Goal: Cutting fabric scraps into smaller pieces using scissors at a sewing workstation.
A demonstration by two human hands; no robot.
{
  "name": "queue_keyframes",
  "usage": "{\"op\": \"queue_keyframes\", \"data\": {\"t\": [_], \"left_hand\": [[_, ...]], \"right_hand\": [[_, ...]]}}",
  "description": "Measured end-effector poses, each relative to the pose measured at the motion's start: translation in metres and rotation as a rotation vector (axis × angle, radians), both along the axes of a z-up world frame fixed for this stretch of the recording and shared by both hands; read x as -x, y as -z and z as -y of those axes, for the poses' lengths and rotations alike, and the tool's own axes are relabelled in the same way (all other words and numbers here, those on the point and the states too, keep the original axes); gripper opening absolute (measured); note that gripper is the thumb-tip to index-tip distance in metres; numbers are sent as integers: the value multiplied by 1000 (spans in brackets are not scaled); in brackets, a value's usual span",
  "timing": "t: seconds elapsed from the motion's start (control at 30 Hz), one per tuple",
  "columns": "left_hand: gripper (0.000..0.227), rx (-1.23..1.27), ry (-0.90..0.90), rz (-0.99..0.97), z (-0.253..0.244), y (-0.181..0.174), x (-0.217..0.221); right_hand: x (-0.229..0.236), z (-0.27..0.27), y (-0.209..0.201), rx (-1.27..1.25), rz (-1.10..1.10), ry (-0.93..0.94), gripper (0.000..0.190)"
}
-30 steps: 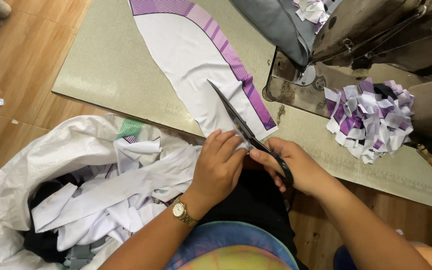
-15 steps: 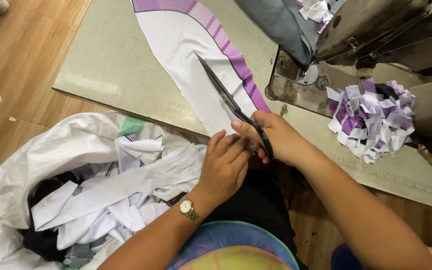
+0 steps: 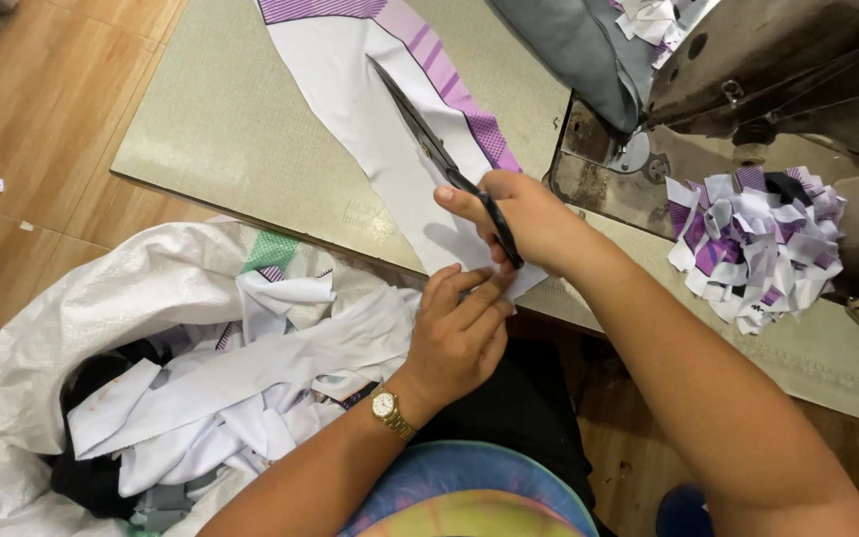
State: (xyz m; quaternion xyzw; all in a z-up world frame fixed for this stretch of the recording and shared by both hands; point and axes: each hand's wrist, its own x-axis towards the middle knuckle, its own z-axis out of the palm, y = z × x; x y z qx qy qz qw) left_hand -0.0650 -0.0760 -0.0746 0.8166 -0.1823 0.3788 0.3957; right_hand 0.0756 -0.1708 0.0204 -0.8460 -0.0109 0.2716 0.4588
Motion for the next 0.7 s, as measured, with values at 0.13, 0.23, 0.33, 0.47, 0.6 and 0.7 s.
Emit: {"op": "queue_keyframes", "data": {"t": [0.13, 0.23, 0.33, 0.47, 0.6, 0.7], "left_hand": [[5, -3, 2, -5, -1, 1, 0], [5, -15, 4, -13, 1, 4, 0], [4, -17, -1, -13, 0, 6, 0], [5, -26, 1, -18, -2, 6, -1], [6, -29, 0, -13, -2, 6, -1], [6, -32, 1, -13, -1, 7, -2]], "right_hand": [[-9, -6, -4, -22, 24, -59, 59], [-17, -19, -17, -69, -44, -38, 64], [-23, -34, -33, -10, -115, -18, 66], [-40, -36, -23, 40, -62, -66, 57], [-51, -32, -20, 71, -36, -84, 50], [-54, -42, -30, 53, -80, -67, 54]]}}
